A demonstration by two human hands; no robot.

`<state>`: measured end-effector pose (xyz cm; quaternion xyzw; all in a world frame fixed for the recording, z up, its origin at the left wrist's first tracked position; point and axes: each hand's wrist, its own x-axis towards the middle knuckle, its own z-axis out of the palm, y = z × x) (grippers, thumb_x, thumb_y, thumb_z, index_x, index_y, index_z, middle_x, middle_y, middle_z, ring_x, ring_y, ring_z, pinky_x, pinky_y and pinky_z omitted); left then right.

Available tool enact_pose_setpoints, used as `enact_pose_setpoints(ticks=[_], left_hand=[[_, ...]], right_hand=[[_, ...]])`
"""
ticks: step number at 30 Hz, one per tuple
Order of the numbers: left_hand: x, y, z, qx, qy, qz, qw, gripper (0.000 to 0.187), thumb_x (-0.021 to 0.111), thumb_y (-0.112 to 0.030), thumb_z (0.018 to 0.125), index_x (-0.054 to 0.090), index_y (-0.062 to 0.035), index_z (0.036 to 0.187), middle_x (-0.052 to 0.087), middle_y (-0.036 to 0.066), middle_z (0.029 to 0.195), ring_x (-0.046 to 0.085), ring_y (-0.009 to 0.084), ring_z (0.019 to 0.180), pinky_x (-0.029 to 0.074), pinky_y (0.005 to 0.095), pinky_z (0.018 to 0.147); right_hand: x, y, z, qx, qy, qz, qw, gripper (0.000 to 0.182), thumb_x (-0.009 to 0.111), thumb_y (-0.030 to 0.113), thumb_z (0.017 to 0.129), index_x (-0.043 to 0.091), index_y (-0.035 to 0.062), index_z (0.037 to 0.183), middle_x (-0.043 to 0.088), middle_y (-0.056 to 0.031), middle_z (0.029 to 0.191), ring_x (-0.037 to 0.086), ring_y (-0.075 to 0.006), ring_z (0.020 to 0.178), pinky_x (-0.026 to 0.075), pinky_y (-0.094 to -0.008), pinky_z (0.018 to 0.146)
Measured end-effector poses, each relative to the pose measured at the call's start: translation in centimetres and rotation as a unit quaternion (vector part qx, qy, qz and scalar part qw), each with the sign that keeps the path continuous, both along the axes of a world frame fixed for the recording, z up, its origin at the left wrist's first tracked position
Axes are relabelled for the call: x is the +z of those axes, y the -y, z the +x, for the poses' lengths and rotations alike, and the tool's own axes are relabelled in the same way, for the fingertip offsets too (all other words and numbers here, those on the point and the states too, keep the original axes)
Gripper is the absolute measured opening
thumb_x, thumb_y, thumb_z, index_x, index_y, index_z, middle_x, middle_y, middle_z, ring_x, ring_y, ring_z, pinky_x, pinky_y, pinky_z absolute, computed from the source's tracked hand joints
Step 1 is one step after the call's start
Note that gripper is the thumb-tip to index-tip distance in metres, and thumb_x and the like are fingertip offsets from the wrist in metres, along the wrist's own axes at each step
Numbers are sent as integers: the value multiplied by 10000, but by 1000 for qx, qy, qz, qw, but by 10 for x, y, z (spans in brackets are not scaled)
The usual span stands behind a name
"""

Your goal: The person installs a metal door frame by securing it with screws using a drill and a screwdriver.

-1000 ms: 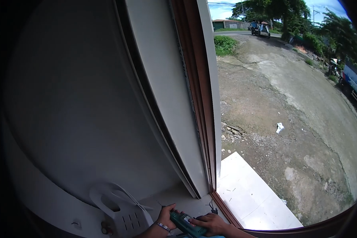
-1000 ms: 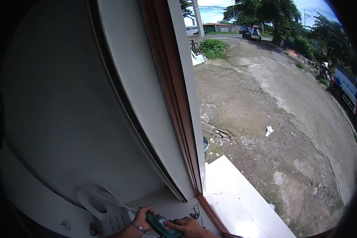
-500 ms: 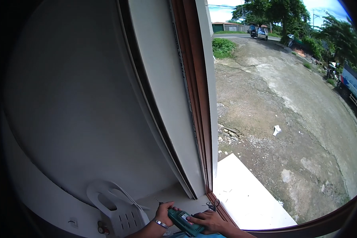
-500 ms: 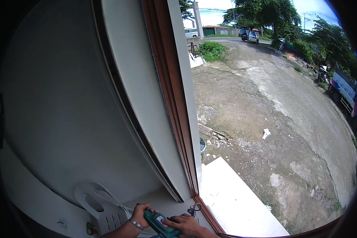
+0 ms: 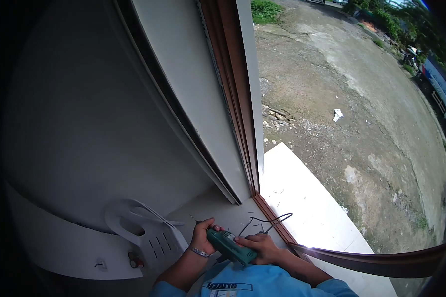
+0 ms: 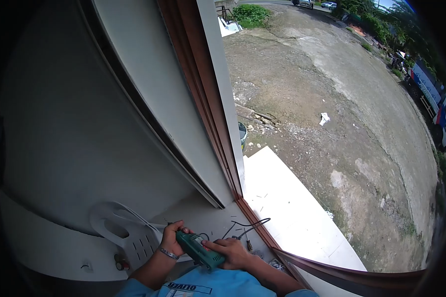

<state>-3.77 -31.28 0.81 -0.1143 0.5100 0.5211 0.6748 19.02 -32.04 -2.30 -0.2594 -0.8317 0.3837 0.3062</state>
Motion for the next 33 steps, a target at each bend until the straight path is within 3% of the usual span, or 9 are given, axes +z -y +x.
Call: enact_pose_setpoints(ticks=[2, 8, 17, 18, 21, 22, 24, 28, 33], left_hand=[[-4, -5, -1, -19, 23, 30, 999, 142, 613, -149, 849, 508, -99, 768, 537, 59, 636, 579, 248, 705, 523, 448, 739], [-14, -26, 3, -60, 28, 2, 998, 269, 635, -219, 876, 474, -104, 695, 540, 79, 633, 605, 283, 700, 520, 483, 718], [-18, -71, 19, -155, 61, 48, 985, 381, 671, -436, 863, 539, -80, 826, 574, 75, 716, 616, 243, 762, 529, 428, 743], [-9, -77, 12, -248, 121, 131, 952, 448, 663, -454, 865, 557, -43, 1009, 628, 117, 949, 610, 228, 932, 493, 408, 868], [-15, -101, 8, -243, -360, 347, 831, 737, 678, -433, 858, 379, 39, 1339, 397, 241, 1403, 380, 311, 1321, 288, 377, 1093], [17, -113, -1, -222, -598, 366, 677, 785, 721, -385, 822, 349, 27, 1377, 381, 270, 1398, 322, 377, 1351, 261, 432, 1109], [51, -148, -23, -52, -771, 378, 510, 777, 745, -342, 784, 366, 2, 1368, 327, 277, 1426, 281, 415, 1358, 261, 500, 1099], [85, -215, -55, 137, -852, 342, 371, 750, 713, -342, 782, 367, -13, 1361, 279, 282, 1440, 254, 461, 1349, 249, 604, 1062], [10, -232, -55, 120, -869, 340, 340, 798, 700, -388, 785, 329, -8, 1381, 193, 313, 1457, 203, 497, 1351, 212, 651, 1047]], right_hand=[[2, 0, 2, 7, 88, 111, 990, 783, 748, 249, 602, 496, 221, 1343, 631, -85, 922, 644, -296, 760, 511, -384, 679], [-21, 6, -11, -67, -104, -41, 991, 739, 752, 179, 631, 496, 88, 1318, 641, -154, 911, 641, -334, 738, 507, -403, 665], [-29, 9, -19, -204, -90, -95, 970, 772, 794, 155, 671, 427, 35, 1339, 653, -188, 1022, 666, -346, 874, 527, -398, 789], [-29, 7, -22, -229, -140, -98, 958, 768, 801, 144, 675, 427, 32, 1336, 658, -175, 1028, 673, -325, 893, 528, -382, 809], [8, -19, -14, -270, -175, -115, 940, 851, 768, 69, 686, 303, 27, 1397, 614, -164, 1118, 658, -260, 951, 523, -361, 834], [26, -28, -10, -287, -208, -145, 924, 887, 761, 52, 683, 257, 28, 1413, 590, -171, 1149, 647, -252, 969, 523, -362, 832], [63, -46, -2, -312, -280, -199, 886, 958, 750, 22, 674, 172, 31, 1438, 542, -185, 1207, 623, -238, 1005, 525, -366, 827], [124, -78, 16, -234, -405, -206, 860, 977, 745, -38, 627, 210, 32, 1441, 594, -173, 1098, 656, -218, 851, 554, -345, 727], [78, -85, 11, -324, -414, -252, 812, 912, 704, -34, 613, 283, 26, 1419, 623, -178, 1007, 663, -220, 762, 559, -340, 671]])
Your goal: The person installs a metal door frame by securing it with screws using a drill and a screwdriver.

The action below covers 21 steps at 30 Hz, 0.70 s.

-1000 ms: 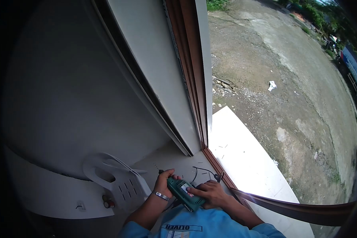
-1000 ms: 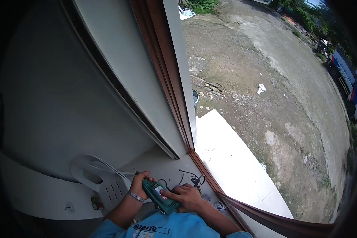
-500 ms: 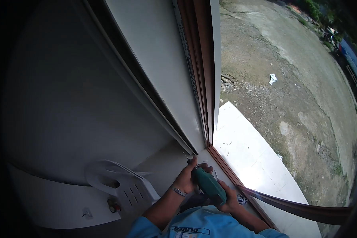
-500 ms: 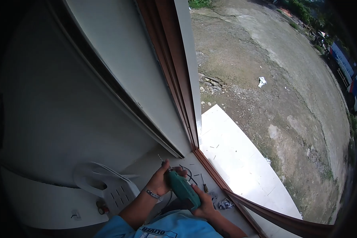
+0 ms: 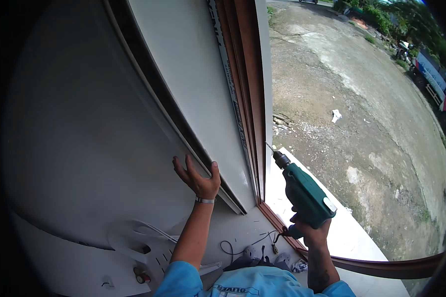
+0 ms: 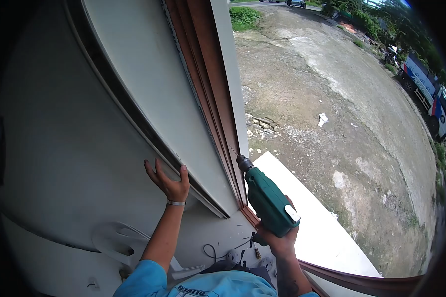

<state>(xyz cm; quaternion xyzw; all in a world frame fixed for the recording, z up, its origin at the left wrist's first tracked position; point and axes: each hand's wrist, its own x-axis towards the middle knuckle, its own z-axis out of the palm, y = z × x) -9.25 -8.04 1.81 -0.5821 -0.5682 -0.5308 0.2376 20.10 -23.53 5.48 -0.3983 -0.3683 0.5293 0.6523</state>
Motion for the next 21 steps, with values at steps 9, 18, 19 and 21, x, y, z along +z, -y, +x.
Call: enact_pose_setpoints(ticks=[9, 18, 19, 21], left_hand=[[-79, -47, 10, 6, 13, 46, 999, 1078, 745, -417, 747, 63, 5, 1468, 92, 368, 1463, 77, 556, 1368, 110, 695, 1053], [-93, -50, 6, 34, 42, 60, 997, 827, 564, -248, 836, 110, 40, 1464, 145, 343, 1482, 155, 521, 1371, 129, 635, 1085], [-95, -49, 5, 30, 44, 69, 996, 827, 564, -248, 836, 110, 40, 1464, 145, 343, 1482, 155, 521, 1371, 129, 635, 1085], [-96, -50, 4, 31, 30, 71, 997, 831, 562, -244, 826, 113, 44, 1463, 143, 349, 1482, 157, 527, 1370, 129, 632, 1087]], right_hand=[[-130, 1, -17, -24, -10, -166, 986, 870, 660, -27, 591, 334, 20, 1396, 626, -154, 949, 658, -215, 716, 561, -340, 628], [131, -80, 1, -35, 63, 135, 988, 916, 744, -61, 582, 300, -8, 1381, 584, -170, 1090, 635, -204, 852, 545, -332, 702], [156, -86, 0, -31, 47, 166, 984, 880, 734, -72, 593, 318, -14, 1366, 600, -166, 1041, 642, -189, 786, 547, -316, 651], [192, -95, -5, -39, 28, 203, 978, 790, 713, -87, 615, 369, -22, 1323, 625, -146, 948, 640, -162, 676, 539, -297, 582]])
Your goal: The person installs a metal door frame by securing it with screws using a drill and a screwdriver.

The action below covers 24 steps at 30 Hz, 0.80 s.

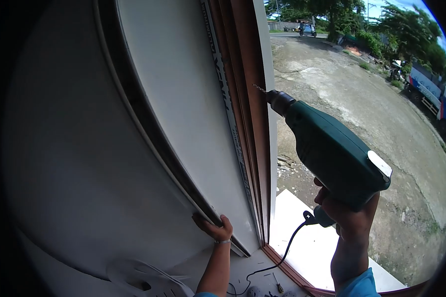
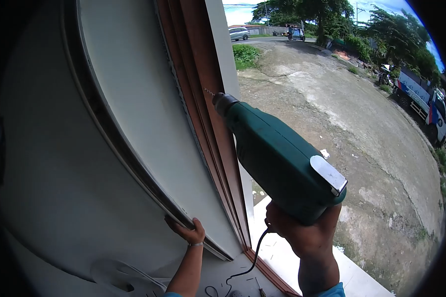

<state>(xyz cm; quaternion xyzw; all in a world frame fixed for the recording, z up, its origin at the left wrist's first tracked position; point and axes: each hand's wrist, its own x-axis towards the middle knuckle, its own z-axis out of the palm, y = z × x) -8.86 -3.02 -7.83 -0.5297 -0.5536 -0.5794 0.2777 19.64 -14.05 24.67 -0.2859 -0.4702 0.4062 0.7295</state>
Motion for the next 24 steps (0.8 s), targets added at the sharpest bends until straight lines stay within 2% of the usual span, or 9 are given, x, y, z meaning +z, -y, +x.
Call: enact_pose_setpoints(ticks=[2, 3, 6, 7, 8, 11, 15, 17, 24], left_hand=[[0, 0, 1, 7, 7, 6, 1000, 830, 558, -252, 828, 115, 48, 1463, 155, 347, 1482, 172, 531, 1365, 140, 628, 1089], [0, 0, 0, 11, -1, 10, 1000, 827, 557, -253, 829, 121, 52, 1462, 161, 344, 1483, 178, 530, 1364, 147, 627, 1088], [0, 1, 2, 18, 11, 9, 1000, 817, 552, -254, 830, 135, 51, 1463, 176, 338, 1484, 198, 525, 1362, 169, 623, 1087], [0, 2, 2, 20, 6, 5, 1000, 815, 552, -251, 828, 138, 49, 1464, 174, 339, 1485, 200, 524, 1363, 171, 621, 1087], [1, 3, 1, 22, 2, 1, 1000, 814, 552, -247, 826, 142, 47, 1465, 173, 340, 1485, 201, 523, 1363, 173, 619, 1088], [1, 3, 1, 25, 6, -3, 1000, 821, 554, -231, 809, 146, 42, 1466, 173, 340, 1486, 204, 525, 1362, 177, 617, 1088], [4, 4, 4, 32, 22, 4, 999, 793, 572, -199, 776, 224, 59, 1440, 241, 335, 1462, 257, 534, 1337, 231, 636, 1064], [7, 2, 5, 33, 19, 18, 999, 793, 571, -190, 770, 226, 58, 1439, 245, 335, 1460, 261, 535, 1334, 234, 637, 1062], [5, 3, 5, 36, 24, 21, 999, 780, 578, -165, 744, 261, 56, 1421, 267, 338, 1448, 269, 542, 1326, 256, 640, 1052]], right_hand=[[27, -10, 3, -3, 42, 58, 997, 657, 699, -93, 626, 460, -23, 1234, 625, -125, 937, 628, -155, 711, 519, -286, 598], [33, -13, -1, -65, 69, 73, 993, 608, 693, -98, 623, 513, -24, 1198, 625, -102, 943, 617, -151, 770, 507, -278, 639], [55, -17, -1, -41, 88, 58, 994, 633, 696, -98, 613, 518, -21, 1216, 626, -90, 963, 613, -155, 826, 506, -277, 687], [55, -21, 3, -26, 116, 70, 990, 683, 687, -101, 621, 491, -10, 1269, 625, -103, 1027, 621, -173, 889, 512, -283, 740], [56, -23, 1, -26, 120, 72, 990, 683, 687, -101, 621, 491, -10, 1269, 625, -103, 1027, 621, -173, 889, 512, -283, 740], [57, -27, 0, -35, 152, 99, 983, 699, 676, -100, 641, 465, -11, 1301, 600, -138, 1140, 604, -207, 1034, 504, -300, 837], [58, -33, 0, -30, 139, 98, 985, 700, 681, -94, 637, 463, -17, 1298, 601, -134, 1128, 606, -199, 1004, 506, -299, 821], [58, -36, -2, -75, 142, 113, 981, 573, 671, -14, 601, 546, -60, 1159, 656, -166, 915, 658, -199, 755, 529, -286, 627], [63, -37, 5, -80, 155, 120, 977, 568, 672, -11, 595, 549, -62, 1147, 657, -166, 898, 649, -182, 717, 524, -278, 603]])
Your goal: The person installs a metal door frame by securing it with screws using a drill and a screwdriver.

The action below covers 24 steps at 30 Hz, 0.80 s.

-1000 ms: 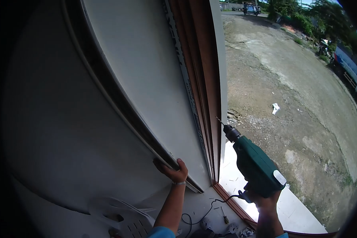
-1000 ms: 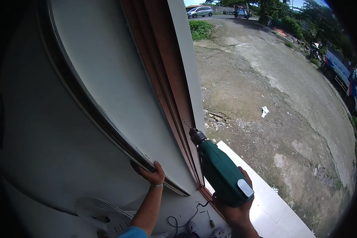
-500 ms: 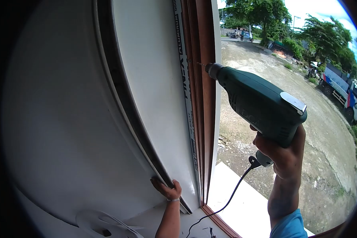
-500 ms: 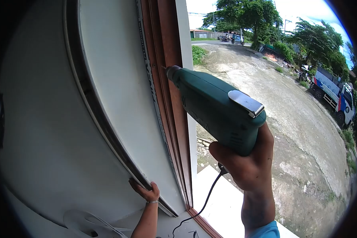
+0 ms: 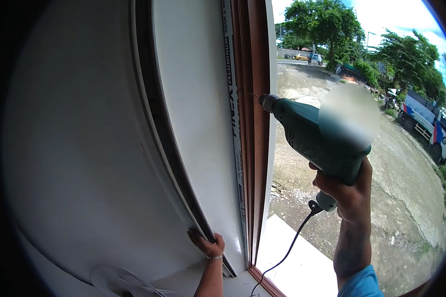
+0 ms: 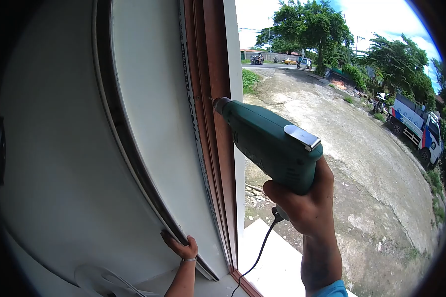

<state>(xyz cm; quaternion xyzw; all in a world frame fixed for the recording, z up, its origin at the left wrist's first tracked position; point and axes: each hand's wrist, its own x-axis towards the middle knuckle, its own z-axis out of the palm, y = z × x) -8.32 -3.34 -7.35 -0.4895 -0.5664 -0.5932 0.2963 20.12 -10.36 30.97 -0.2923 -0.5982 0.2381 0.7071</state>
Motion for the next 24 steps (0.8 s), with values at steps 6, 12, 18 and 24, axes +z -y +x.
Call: enact_pose_setpoints(ticks=[6, 12, 18, 24], left_hand=[[1, 0, 1, 5, 7, -1, 1000, 786, 575, -161, 740, 259, 59, 1425, 268, 325, 1457, 283, 543, 1319, 255, 635, 1054], [0, 1, 1, 1, 17, -25, 1000, 826, 562, -179, 743, 208, 59, 1451, 220, 333, 1476, 244, 514, 1354, 210, 592, 1094], [3, 2, 4, 2, 30, -25, 999, 790, 562, -172, 754, 240, 63, 1436, 251, 328, 1464, 254, 519, 1346, 230, 605, 1081], [9, 5, 8, -21, 46, -32, 998, 791, 562, -138, 754, 225, 55, 1443, 209, 334, 1477, 229, 520, 1355, 205, 618, 1081]], right_hand=[[4, 2, 6, 53, 38, -13, 998, 684, 708, -58, 644, 471, -26, 1284, 616, -129, 1123, 610, -196, 1020, 489, -310, 872], [8, 4, 5, 39, 39, -26, 998, 693, 724, -36, 640, 475, -23, 1287, 623, -126, 1108, 621, -193, 995, 494, -309, 867], [23, 2, 15, 44, 89, -12, 995, 618, 685, -75, 615, 490, -33, 1200, 648, -173, 962, 664, -238, 844, 547, -338, 678], [43, 6, 24, 15, 153, -89, 984, 558, 660, -39, 609, 543, -24, 1154, 641, -82, 835, 629, -143, 749, 514, -284, 678]])
